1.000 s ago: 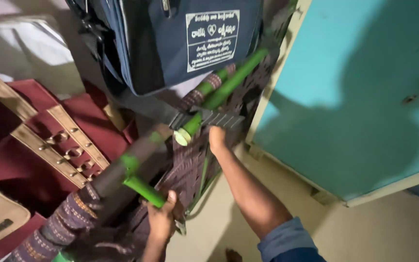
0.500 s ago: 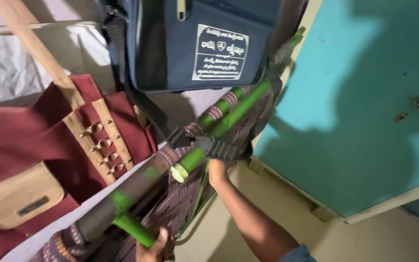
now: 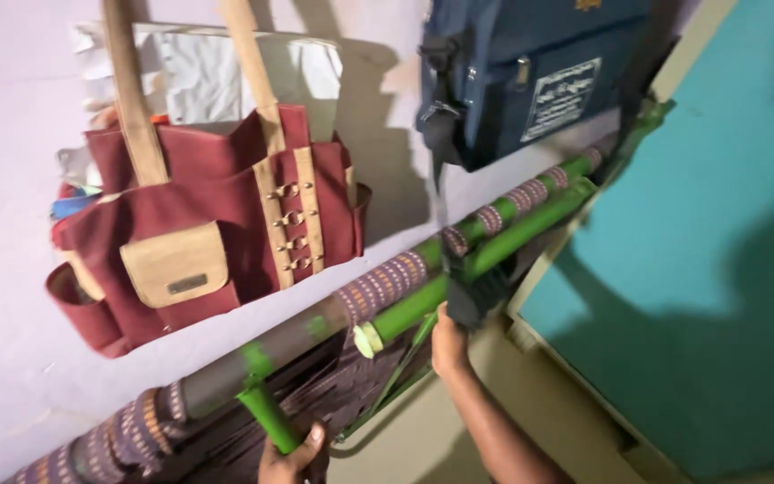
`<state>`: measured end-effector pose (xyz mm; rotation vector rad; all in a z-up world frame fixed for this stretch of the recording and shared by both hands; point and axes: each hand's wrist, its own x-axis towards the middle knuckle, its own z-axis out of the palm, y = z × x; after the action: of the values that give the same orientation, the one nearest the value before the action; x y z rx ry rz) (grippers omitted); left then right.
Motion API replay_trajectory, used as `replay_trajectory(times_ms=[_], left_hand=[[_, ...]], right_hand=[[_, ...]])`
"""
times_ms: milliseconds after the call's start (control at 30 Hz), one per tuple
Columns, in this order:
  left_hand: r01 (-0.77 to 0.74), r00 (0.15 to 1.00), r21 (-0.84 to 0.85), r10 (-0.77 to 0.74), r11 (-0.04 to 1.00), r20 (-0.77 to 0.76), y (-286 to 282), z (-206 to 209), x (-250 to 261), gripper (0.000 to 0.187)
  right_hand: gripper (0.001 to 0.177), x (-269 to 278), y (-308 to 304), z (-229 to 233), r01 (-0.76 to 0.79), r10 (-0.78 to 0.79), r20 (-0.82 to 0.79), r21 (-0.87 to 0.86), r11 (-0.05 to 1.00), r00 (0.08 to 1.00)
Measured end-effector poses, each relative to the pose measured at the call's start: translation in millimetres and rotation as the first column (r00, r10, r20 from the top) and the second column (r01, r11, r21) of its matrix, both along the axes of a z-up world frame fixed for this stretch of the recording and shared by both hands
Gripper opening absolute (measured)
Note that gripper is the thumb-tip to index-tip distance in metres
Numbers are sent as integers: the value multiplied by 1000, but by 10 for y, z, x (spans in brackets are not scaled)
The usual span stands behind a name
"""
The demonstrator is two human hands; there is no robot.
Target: The person assembles a green metal cot with a woven fabric mattress by attaching side rails and securing the frame. They also move a blue bag from the wall to make space for the cot.
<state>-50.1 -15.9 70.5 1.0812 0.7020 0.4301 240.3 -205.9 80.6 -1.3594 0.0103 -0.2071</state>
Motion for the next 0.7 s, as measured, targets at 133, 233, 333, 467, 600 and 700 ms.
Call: replay_trajectory(times_ms=[133,233,333,467,600,700], left_hand=[[117,993,-3,-117,993,7,-145,601,-195,14],[121,991,-42,-124,992,-55,-265,744,-321,22],[260,961,-1,-258,966,-102,-356,636,-474,35],[231,969,-68,-236,970,-73,-485,350,-682,34],[12,999,-37,-13,999,-33,-541,-284,-917,25],[103,982,-7,-102,995,-157,-460,-185,-1262,27]], right_hand=[[43,-254,-61,205,-31,33,-36,45,998,999],[48,-434,-171,272,-67,67,40,-2,998,997],[45,-635,-353,279,-105,106,3,145,984,994],[52,-878,-699,37,-130,122,73,116,985,990],[61,-1318,-917,213,-151,150,23,52,987,988],[64,-1674,-966,292,-7,58,318,-158,987,946]])
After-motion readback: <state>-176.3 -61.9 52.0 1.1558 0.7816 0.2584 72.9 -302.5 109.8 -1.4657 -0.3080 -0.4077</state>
